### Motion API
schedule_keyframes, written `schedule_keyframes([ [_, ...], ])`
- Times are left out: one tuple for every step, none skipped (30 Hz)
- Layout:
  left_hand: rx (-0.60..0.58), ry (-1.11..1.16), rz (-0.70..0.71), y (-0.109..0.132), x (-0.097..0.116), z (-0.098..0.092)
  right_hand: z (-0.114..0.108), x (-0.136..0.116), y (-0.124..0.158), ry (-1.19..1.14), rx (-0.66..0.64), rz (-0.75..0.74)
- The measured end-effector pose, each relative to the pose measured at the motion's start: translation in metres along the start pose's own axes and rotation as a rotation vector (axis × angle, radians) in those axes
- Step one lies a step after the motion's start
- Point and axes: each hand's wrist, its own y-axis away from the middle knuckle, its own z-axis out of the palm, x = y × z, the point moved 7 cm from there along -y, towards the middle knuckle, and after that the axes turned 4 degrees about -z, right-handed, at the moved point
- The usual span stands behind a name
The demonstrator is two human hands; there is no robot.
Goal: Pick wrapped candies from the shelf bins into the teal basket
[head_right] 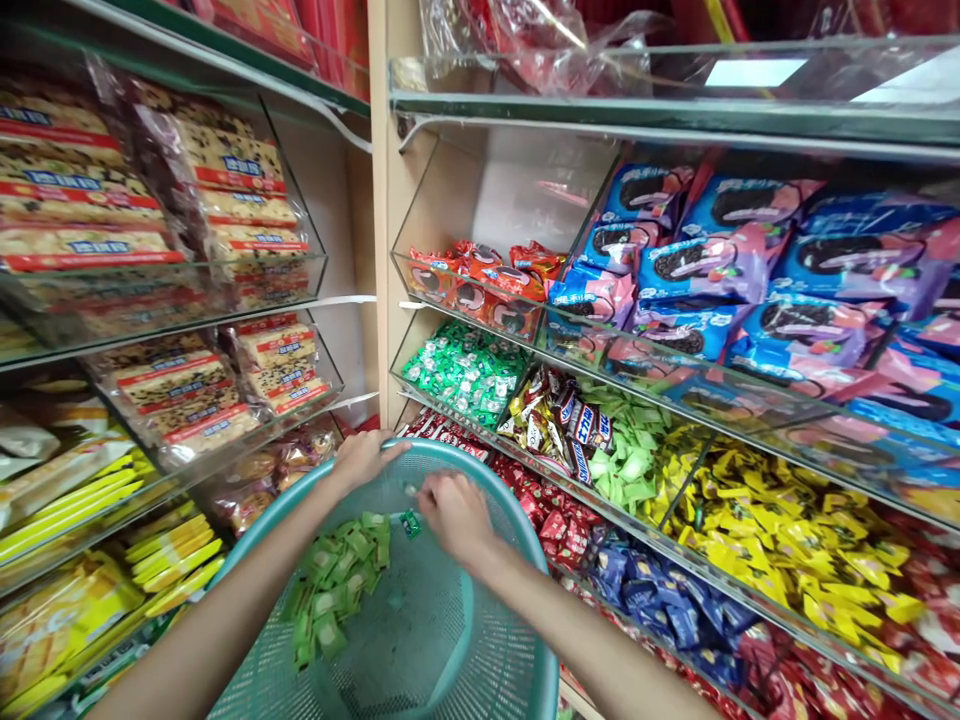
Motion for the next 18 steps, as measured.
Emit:
schedule_keyframes([
  [-0.001, -0.001, 0.001, 0.001, 0.002, -0.001, 0.027, 0.013, 0.001, -0.193, -0.077, 0.128],
  [-0.003, -0.002, 0.002, 0.001, 0.003, -0.002, 0.052, 0.026, 0.004, -0.359, -0.134, 0.282],
  [-0.004, -0.004, 0.004, 0.002, 0.004, -0.003, 0.073, 0.037, 0.007, -0.508, -0.146, 0.419],
  [-0.004, -0.006, 0.006, 0.002, 0.006, -0.003, 0.089, 0.045, 0.009, -0.628, -0.147, 0.536],
  [-0.002, -0.007, 0.007, 0.003, 0.006, -0.004, 0.101, 0.050, 0.012, -0.715, -0.133, 0.628],
  [0.001, -0.009, 0.008, 0.003, 0.007, -0.004, 0.109, 0.054, 0.014, -0.774, -0.115, 0.690],
  [0.002, -0.011, 0.007, 0.003, 0.006, -0.004, 0.115, 0.056, 0.016, -0.807, -0.102, 0.728],
  [0.002, -0.012, 0.006, 0.003, 0.006, -0.004, 0.118, 0.057, 0.017, -0.820, -0.094, 0.748],
  [0.002, -0.013, 0.006, 0.004, 0.006, -0.004, 0.120, 0.057, 0.018, -0.823, -0.093, 0.758],
  [0.003, -0.014, 0.007, 0.004, 0.005, -0.004, 0.122, 0.057, 0.020, -0.822, -0.095, 0.764],
  [0.004, -0.014, 0.008, 0.004, 0.005, -0.005, 0.124, 0.057, 0.021, -0.818, -0.098, 0.765],
  [0.005, -0.014, 0.011, 0.005, 0.005, -0.005, 0.126, 0.058, 0.022, -0.812, -0.099, 0.766],
  [0.004, -0.014, 0.010, 0.005, 0.005, -0.005, 0.128, 0.058, 0.023, -0.807, -0.098, 0.767],
  [0.002, -0.012, 0.008, 0.006, 0.005, -0.006, 0.129, 0.058, 0.023, -0.802, -0.097, 0.767],
  [-0.003, -0.011, 0.004, 0.006, 0.005, -0.006, 0.131, 0.059, 0.024, -0.796, -0.094, 0.767],
  [-0.009, -0.010, -0.001, 0.006, 0.005, -0.005, 0.133, 0.059, 0.024, -0.791, -0.089, 0.764],
  [-0.014, -0.010, -0.006, 0.006, 0.005, -0.005, 0.134, 0.059, 0.023, -0.784, -0.084, 0.759],
  [-0.016, -0.010, -0.009, 0.006, 0.005, -0.005, 0.136, 0.060, 0.023, -0.777, -0.079, 0.754],
])
